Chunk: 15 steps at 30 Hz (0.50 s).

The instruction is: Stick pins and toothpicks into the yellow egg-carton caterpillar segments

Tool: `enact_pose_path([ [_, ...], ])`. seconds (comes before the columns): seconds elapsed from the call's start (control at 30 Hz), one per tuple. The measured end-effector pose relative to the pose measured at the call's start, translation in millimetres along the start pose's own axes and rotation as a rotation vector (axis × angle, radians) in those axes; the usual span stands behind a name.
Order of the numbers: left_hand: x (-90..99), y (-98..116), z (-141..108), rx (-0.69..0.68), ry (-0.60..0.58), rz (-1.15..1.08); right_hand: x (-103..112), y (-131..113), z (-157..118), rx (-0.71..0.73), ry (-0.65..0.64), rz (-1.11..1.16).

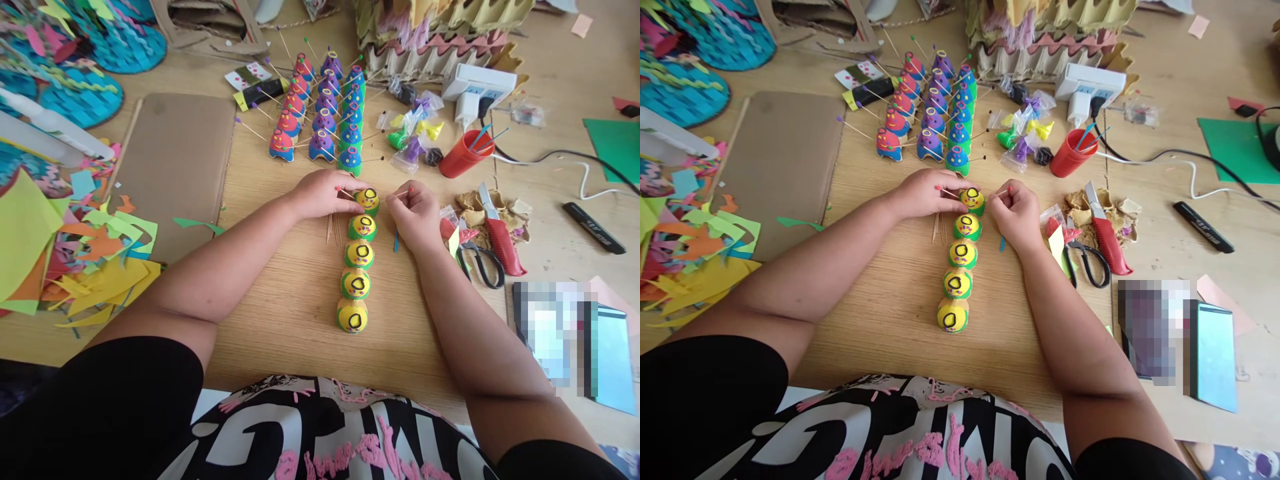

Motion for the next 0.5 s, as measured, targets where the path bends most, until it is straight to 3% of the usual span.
enact_pose_path([
  [0.2, 1.5, 2.4, -0.3, -0.019, -0.002, 0.036, -0.9, -1.5, -0.7, 0.016, -0.014, -0.043],
  [0.5, -1.4, 1.2, -0.6, -0.018, -0.048, -0.083, -1.2, -8.2, -1.3, 0.062, -0.035, -0.132],
])
Point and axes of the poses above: each hand's wrist, its own z-axis towards the middle knuckle, its own x-axis out of the back of the hand, y = z × x, the point moved 2 cm from there along z, towards the middle knuckle, and after that the axes turned 14 degrees about x, right-handed, at the moved point
